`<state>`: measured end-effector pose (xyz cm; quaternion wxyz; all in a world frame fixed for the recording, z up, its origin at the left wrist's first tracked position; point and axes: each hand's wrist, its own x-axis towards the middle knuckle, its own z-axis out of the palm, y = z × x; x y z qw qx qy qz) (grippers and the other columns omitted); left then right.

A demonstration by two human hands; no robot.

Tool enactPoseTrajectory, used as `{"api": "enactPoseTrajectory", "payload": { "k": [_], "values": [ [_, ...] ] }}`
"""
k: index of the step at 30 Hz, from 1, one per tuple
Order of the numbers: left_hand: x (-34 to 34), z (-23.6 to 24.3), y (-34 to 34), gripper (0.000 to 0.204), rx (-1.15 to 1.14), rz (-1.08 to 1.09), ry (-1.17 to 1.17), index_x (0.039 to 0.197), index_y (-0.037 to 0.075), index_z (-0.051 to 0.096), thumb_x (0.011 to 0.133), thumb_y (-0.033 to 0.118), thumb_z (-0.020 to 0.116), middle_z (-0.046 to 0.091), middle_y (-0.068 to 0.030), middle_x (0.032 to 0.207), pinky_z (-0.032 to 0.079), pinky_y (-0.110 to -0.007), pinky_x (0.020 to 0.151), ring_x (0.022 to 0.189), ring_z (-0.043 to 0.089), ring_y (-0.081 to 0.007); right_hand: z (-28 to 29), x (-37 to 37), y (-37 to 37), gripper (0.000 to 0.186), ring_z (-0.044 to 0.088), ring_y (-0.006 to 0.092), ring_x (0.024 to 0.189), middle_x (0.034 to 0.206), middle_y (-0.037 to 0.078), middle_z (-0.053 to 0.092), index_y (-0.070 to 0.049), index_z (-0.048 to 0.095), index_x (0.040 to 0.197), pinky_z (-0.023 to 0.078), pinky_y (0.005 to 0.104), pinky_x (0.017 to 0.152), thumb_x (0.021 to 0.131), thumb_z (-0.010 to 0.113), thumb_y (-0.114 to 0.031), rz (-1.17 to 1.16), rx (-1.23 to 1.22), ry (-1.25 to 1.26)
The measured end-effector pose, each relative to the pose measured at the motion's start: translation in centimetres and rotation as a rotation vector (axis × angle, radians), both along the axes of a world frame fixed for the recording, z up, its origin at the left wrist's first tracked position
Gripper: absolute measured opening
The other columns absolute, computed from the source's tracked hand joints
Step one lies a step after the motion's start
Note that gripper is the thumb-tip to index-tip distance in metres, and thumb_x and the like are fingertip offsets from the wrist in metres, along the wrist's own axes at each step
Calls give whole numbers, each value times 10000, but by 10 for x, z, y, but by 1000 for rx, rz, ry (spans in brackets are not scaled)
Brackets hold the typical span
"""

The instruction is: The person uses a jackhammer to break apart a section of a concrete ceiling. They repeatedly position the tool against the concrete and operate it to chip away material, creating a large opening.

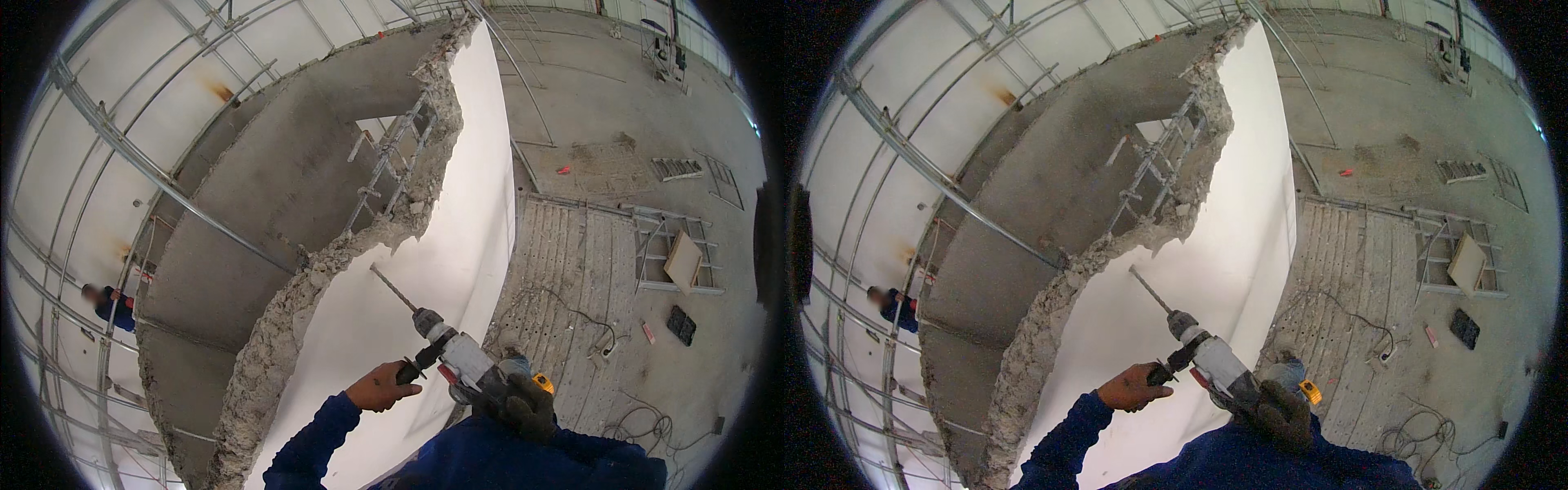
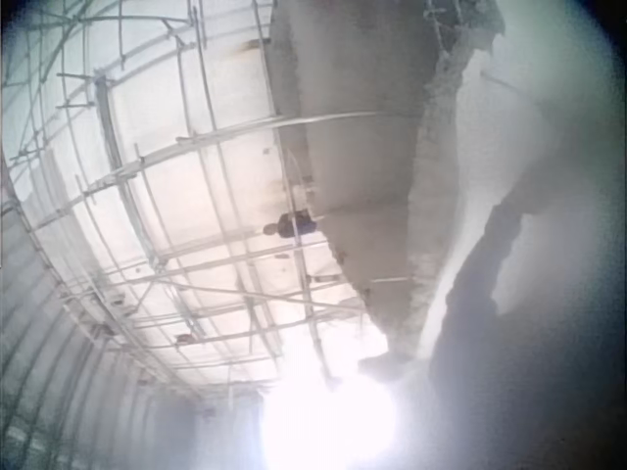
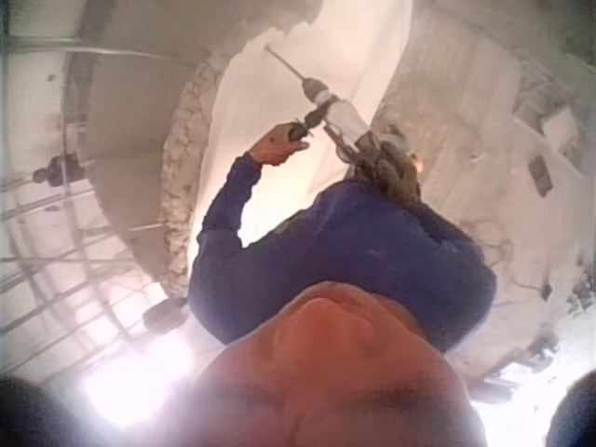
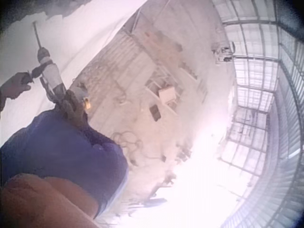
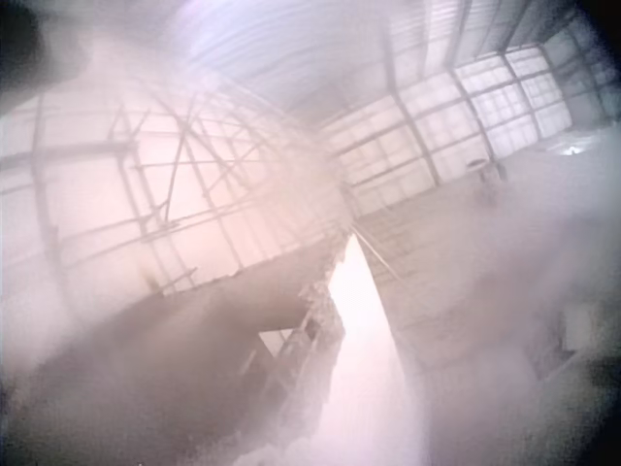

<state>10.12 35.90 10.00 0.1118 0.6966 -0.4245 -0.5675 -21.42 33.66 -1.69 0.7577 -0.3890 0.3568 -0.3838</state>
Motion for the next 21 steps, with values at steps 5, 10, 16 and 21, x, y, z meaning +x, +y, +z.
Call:
{"api": "enactPoseTrajectory", "payload": {
  "k": [5, 10, 16, 21],
  "values": [
    [-3, 14, -2, 443, -9, -39, -58, 1063, 33, 522, 864, 371, 728, 465, 19, 594, 380, -249, 382, 430, 444, -82, -3, 8, -1, 438, 672, 245, 937, 1055, 196, 677, 36, 560, 1245, 549, 365, 850, 880, 637, -195, -33, 205, -105],
    [4, 0, -2, 447, -25, -96, -85, 1051, 32, 507, 883, 407, 683, 457, -1, 567, 400, -274, 383, 420, 448, -100, -9, 13, 7, 447, 677, 243, 884, 1016, 201, 674, 43, 519, 1260, 565, 356, 808, 886, 621, -179, -83, 178, -114],
    [6, 8, -4, 375, 29, -72, -78, 1030, 43, 519, 897, 351, 688, 461, 19, 604, 387, -262, 388, 445, 449, -88, 52, 23, -1, 524, 673, 301, 933, 1099, 233, 634, 80, 467, 1275, 565, 391, 816, 846, 534, -212, 10, 106, -169],
    [6, 15, -10, 374, 13, -75, -129, 1012, 45, 523, 892, 355, 693, 460, 19, 592, 387, -258, 390, 449, 455, -88, 34, 23, -1, 500, 657, 296, 974, 1131, 217, 622, 65, 464, 1281, 552, 396, 859, 860, 540, -193, 7, 174, -200]
  ]
}}
